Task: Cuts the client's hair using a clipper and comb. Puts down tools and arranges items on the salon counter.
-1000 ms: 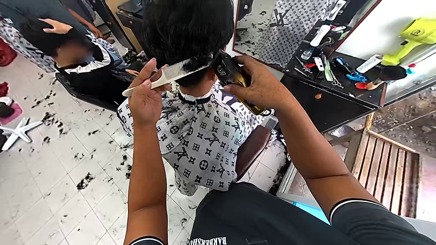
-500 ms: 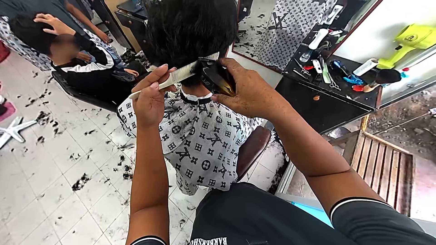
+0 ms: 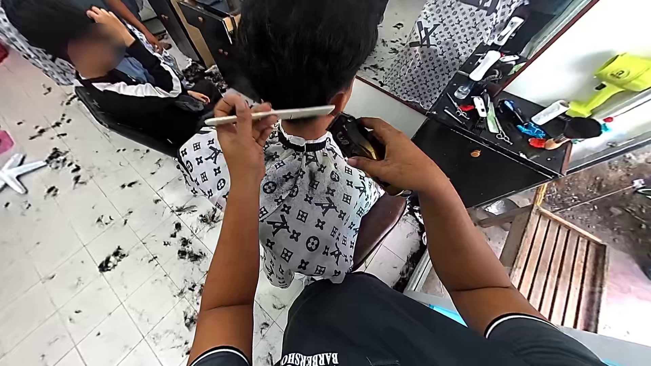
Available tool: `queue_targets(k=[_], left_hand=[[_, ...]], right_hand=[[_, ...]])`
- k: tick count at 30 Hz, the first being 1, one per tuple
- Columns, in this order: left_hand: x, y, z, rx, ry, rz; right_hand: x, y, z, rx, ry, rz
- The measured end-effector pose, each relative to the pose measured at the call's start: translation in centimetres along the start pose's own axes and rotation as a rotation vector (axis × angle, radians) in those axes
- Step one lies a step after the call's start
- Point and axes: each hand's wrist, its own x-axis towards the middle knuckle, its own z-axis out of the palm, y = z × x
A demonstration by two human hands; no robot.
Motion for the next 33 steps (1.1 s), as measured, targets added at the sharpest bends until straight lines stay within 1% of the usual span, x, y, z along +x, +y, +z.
queue_targets(k=[1,2,4,5,7,9,12,16,18,20,22,23,24,26,27,28,29,30,31,33], left_hand=[[-0.2,-1.4,-1.2,-0.003,-0.037,-0.005],[-0.3,-2.4,-2.7,-0.008,-0.111,-0.014],[-0.4,-3.7,-5.9,-0.012,-0.326,-0.080],[-0.5,-3.9,-7.0,-0.003,-0.400,-0.134],[-0.5,-3.9,-7.8,0.013,-0.444,-0.194],[-0.1,-3.6,-7.5,-0.054,-0.443,-0.149],[0.8,-2.7,-6.0,-0.114,-0.459,-0.017],[0.8,-1.6,-4.6,-0.090,-0.428,0.110],[0.8,-1.4,-4.7,-0.056,-0.466,0.164],[0.8,-1.6,-4.9,-0.020,-0.505,0.175],[0.4,-1.5,-5.0,0.087,-0.485,0.129],[0.0,-1.4,-5.3,0.155,-0.469,0.095],[-0.4,-1.3,-5.7,0.200,-0.449,0.067],[-1.6,-1.0,-7.0,0.201,-0.401,0.035],[-2.3,-1.1,-7.9,0.171,-0.369,0.034],[-2.9,-1.2,-8.9,0.135,-0.340,0.034],[-3.6,-1.4,-9.9,0.102,-0.310,0.029],[-4.2,-1.5,-10.8,0.078,-0.284,0.022],[-4.7,-1.7,-11.6,0.059,-0.262,0.011],[-5.5,-2.0,-12.7,0.049,-0.237,-0.017]], right_hand=[[0.0,0.0,-0.1,0.014,0.010,-0.004],[0.2,0.0,-0.3,0.027,0.018,-0.009],[0.7,0.2,-0.5,0.052,0.028,-0.029],[1.0,0.2,-0.5,0.069,0.030,-0.039],[1.7,-0.1,-0.4,0.105,0.023,-0.038],[2.4,-0.4,-0.4,0.128,0.013,-0.023],[2.8,-0.6,-0.4,0.108,0.028,-0.002],[2.1,-1.4,-0.4,-0.075,0.066,-0.017],[2.4,-2.0,0.3,-0.115,0.073,-0.033],[2.3,-2.1,1.3,-0.111,0.076,-0.042],[1.7,-1.7,2.0,-0.036,0.074,-0.038],[1.1,-1.3,2.3,0.056,0.080,-0.027],[0.4,-0.7,2.6,0.197,0.104,-0.015],[-1.7,1.2,3.7,0.573,0.169,-0.007],[-3.0,2.4,4.4,0.744,0.182,0.022],[-4.3,3.5,5.3,0.856,0.197,0.097],[-5.6,4.3,6.3,0.889,0.217,0.205],[-6.8,5.1,7.1,0.860,0.224,0.300],[-8.0,5.9,7.6,0.800,0.211,0.351],[-10.2,7.0,8.4,0.711,0.137,0.354]])
